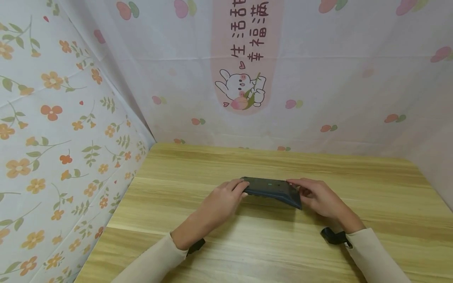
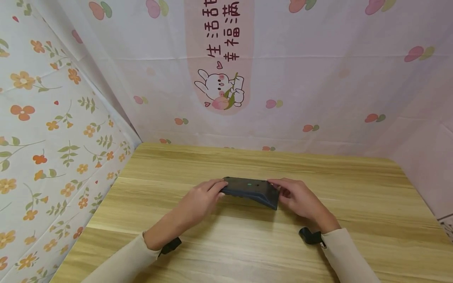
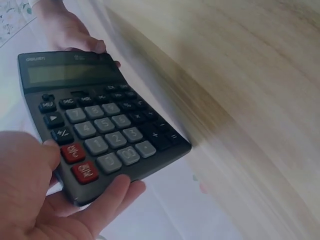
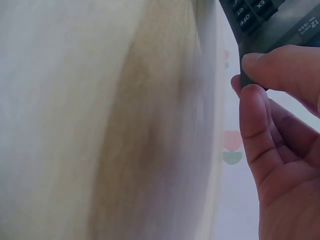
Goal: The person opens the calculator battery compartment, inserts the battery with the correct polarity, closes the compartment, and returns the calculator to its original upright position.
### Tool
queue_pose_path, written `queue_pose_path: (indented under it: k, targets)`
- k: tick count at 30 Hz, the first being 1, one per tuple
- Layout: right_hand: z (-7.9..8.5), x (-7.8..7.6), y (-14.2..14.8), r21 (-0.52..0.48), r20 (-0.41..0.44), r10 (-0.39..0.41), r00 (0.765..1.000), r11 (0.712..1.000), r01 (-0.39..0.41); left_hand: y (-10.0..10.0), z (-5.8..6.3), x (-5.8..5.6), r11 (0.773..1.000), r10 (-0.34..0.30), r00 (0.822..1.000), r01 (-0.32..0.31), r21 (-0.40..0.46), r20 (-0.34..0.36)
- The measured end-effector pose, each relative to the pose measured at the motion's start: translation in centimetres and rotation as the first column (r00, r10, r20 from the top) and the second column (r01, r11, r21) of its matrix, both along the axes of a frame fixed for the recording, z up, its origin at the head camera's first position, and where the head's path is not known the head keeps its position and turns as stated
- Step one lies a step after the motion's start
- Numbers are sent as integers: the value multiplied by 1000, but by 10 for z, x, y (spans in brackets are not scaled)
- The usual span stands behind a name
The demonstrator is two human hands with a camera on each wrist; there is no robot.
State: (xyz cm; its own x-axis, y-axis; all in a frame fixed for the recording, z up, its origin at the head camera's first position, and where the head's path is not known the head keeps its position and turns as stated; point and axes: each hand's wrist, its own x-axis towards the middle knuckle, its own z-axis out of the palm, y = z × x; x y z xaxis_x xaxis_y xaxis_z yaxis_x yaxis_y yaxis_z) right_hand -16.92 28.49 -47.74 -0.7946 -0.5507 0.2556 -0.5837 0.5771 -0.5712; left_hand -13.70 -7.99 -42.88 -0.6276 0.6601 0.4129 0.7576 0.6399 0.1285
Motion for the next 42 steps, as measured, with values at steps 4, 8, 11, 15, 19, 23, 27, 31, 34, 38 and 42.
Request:
queue_pose_path:
  k: [4,8,11,15,19,23,27,31,34,38,42]
  targets:
    - [0,0,1,-12,-22,2,1000,1000,-2,1,1,-2,995,7,999,-12,103,49]
    - [0,0,3,-27,-39,3,999,1000,-4,2,0,-5,988,7,998,-16,156,58]
    - [0,1,4,-33,-47,-1,999,999,0,2,0,-6,985,5,999,-13,172,51]
    - [0,3,5,-35,-63,-22,998,999,20,1,2,-8,979,-2,998,-10,203,58]
    - [-1,4,5,-47,-97,-36,995,998,31,0,4,-10,967,4,997,-24,254,78]
    - [-2,3,5,-64,-135,-30,990,998,21,0,6,-11,958,15,996,-40,286,89]
    - [-1,3,4,-76,-168,-27,985,997,15,-1,7,-11,951,23,994,-54,305,105]
    - [0,3,3,-77,-202,-39,979,997,24,0,8,-13,945,27,991,-68,321,130]
    - [0,3,4,-70,-208,-52,977,997,39,0,9,-13,945,36,990,-78,316,138]
    - [2,3,5,-64,-209,-63,976,997,51,-1,11,-14,947,40,989,-82,311,140]
    - [4,4,5,-62,-200,-68,977,997,56,-2,13,-14,944,31,989,-76,322,144]
